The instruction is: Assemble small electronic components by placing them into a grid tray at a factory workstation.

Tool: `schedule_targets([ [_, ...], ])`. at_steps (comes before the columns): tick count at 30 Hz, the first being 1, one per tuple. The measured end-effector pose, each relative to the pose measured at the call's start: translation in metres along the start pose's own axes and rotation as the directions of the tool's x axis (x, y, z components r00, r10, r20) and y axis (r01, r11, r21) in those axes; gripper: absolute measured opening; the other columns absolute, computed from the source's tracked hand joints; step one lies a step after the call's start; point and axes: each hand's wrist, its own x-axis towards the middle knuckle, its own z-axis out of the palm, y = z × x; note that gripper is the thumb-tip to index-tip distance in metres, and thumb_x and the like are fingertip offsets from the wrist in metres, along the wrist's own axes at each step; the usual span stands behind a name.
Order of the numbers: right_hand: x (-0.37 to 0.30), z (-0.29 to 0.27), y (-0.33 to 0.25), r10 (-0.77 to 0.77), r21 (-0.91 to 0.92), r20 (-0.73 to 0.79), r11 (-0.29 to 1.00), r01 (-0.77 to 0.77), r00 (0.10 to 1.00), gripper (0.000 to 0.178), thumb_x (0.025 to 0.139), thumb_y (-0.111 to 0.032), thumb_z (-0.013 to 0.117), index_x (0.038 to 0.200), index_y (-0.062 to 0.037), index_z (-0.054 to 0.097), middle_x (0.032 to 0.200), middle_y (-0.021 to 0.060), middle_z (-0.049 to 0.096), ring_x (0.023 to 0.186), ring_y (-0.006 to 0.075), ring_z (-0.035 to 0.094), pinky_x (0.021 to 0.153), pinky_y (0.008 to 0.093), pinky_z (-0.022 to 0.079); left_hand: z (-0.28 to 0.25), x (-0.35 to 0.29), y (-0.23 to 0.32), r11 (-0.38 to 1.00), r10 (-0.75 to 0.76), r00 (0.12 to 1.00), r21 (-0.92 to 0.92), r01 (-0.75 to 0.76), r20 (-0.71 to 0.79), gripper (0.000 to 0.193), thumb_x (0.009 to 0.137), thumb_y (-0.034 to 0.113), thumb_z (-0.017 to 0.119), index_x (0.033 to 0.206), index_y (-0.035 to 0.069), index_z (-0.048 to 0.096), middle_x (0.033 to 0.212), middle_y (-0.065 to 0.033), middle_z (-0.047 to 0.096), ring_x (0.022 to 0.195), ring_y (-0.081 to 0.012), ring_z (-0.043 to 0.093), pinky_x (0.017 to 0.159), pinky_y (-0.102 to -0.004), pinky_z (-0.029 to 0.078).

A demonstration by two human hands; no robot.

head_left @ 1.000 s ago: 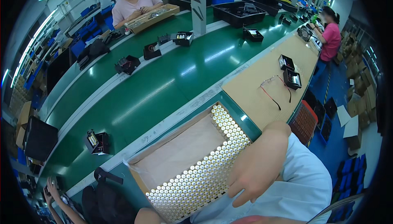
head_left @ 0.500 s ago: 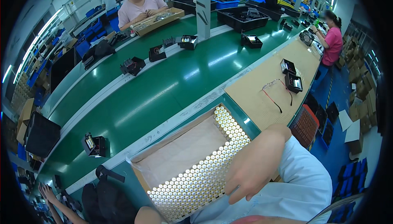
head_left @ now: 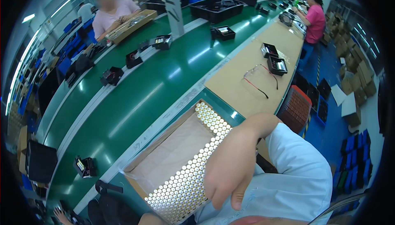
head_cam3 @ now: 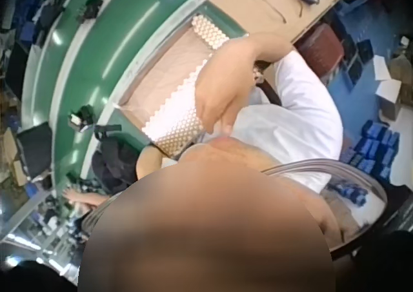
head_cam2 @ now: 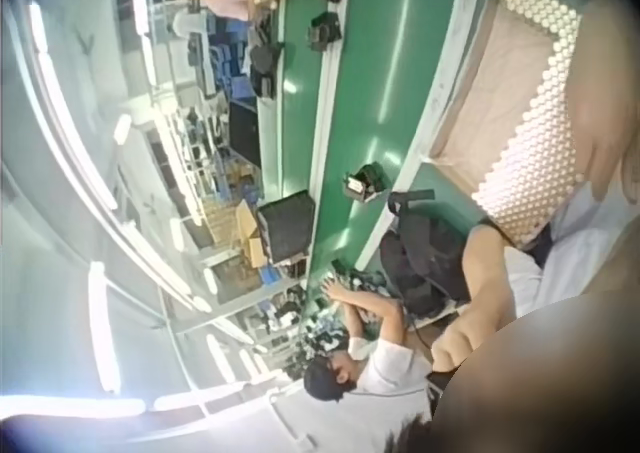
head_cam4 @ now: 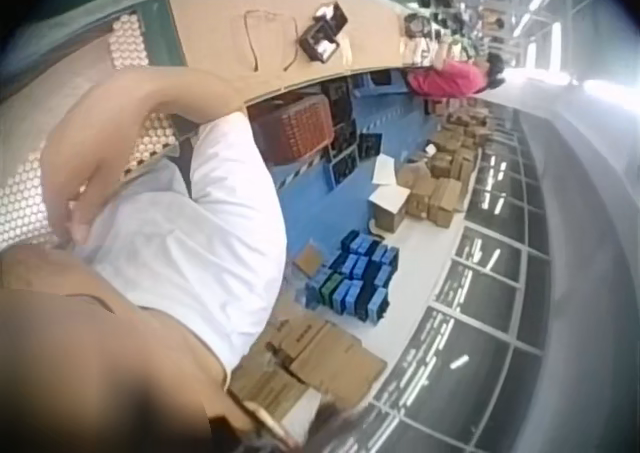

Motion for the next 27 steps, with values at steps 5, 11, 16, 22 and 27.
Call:
schedule_targets([
  [5, -0.033, -0.043, 0.034, -0.224, 0.402, -0.366, 0.837, 0.371, 0.903, 0.05, 0.096, -0.05, 0.058, 0.089, -0.0021, 0.07, 0.09, 0.0118, 0.071, 0.078, 0.0266, 0.066, 0.072, 0.0365, 0.052, -0.005, -0.025, 0.01, 0.88, 0.296, 0.935, 0.326, -0.347, 0.196, 0.024, 0.078, -0.009, 0.062, 0.086, 0.012, 0.053, 0.077, 0.0015, 0.064, 0.057, -0.0095, 0.057, 0.049, -0.0246, 0.05],
  [11, -0.134, -0.114, 0.08, -0.397, 0.082, -0.891, 0.336, 0.938, 0.22, 0.055, 0.07, -0.07, 0.073, 0.07, -0.0156, 0.065, 0.068, -0.005, 0.062, 0.072, 0.01, 0.055, 0.069, 0.0288, 0.043, -0.002, -0.019, 0.01, 0.902, 0.23, 0.968, 0.352, -0.251, 0.1, 0.022, 0.076, -0.006, 0.068, 0.087, 0.009, 0.057, 0.075, 0.0016, 0.063, 0.054, -0.0091, 0.055, 0.047, -0.0264, 0.048],
  [16, -0.237, -0.105, 0.093, -0.21, -0.408, -0.903, 0.141, 0.902, -0.376, 0.07, 0.046, -0.086, 0.059, 0.06, -0.0172, 0.064, 0.057, -0.0064, 0.056, 0.06, 0.0103, 0.052, 0.063, 0.0263, 0.041, -0.009, -0.015, 0.006, 0.909, 0.164, 0.982, 0.371, -0.189, 0.098, 0.01, 0.083, 0.003, 0.065, 0.086, 0.008, 0.058, 0.073, -0.0001, 0.062, 0.052, -0.0107, 0.053, 0.047, -0.0283, 0.047],
  [22, -0.216, -0.113, 0.095, -0.232, -0.326, -0.936, 0.287, 0.901, -0.264, 0.072, 0.046, -0.089, 0.054, 0.055, -0.0175, 0.057, 0.054, -0.0081, 0.052, 0.058, 0.0089, 0.051, 0.061, 0.0257, 0.04, -0.02, -0.022, 0.011, 0.949, 0.006, 0.989, 0.311, -0.052, 0.149, 0.014, 0.094, 0.018, 0.054, 0.084, 0.009, 0.058, 0.07, -0.0031, 0.061, 0.05, -0.0146, 0.05, 0.048, -0.0316, 0.046],
  [27, -0.189, -0.116, 0.073, -0.319, -0.179, -0.945, 0.31, 0.934, -0.075, 0.073, 0.047, -0.09, 0.053, 0.054, -0.018, 0.053, 0.054, -0.0083, 0.051, 0.059, 0.0079, 0.048, 0.061, 0.0253, 0.039, 0.004, 0.005, -0.007, 0.811, -0.158, 0.985, 0.559, 0.173, -0.075, 0.021, 0.097, 0.022, 0.049, 0.081, 0.01, 0.056, 0.066, -0.0054, 0.06, 0.048, -0.0162, 0.05, 0.047, -0.0315, 0.043],
])
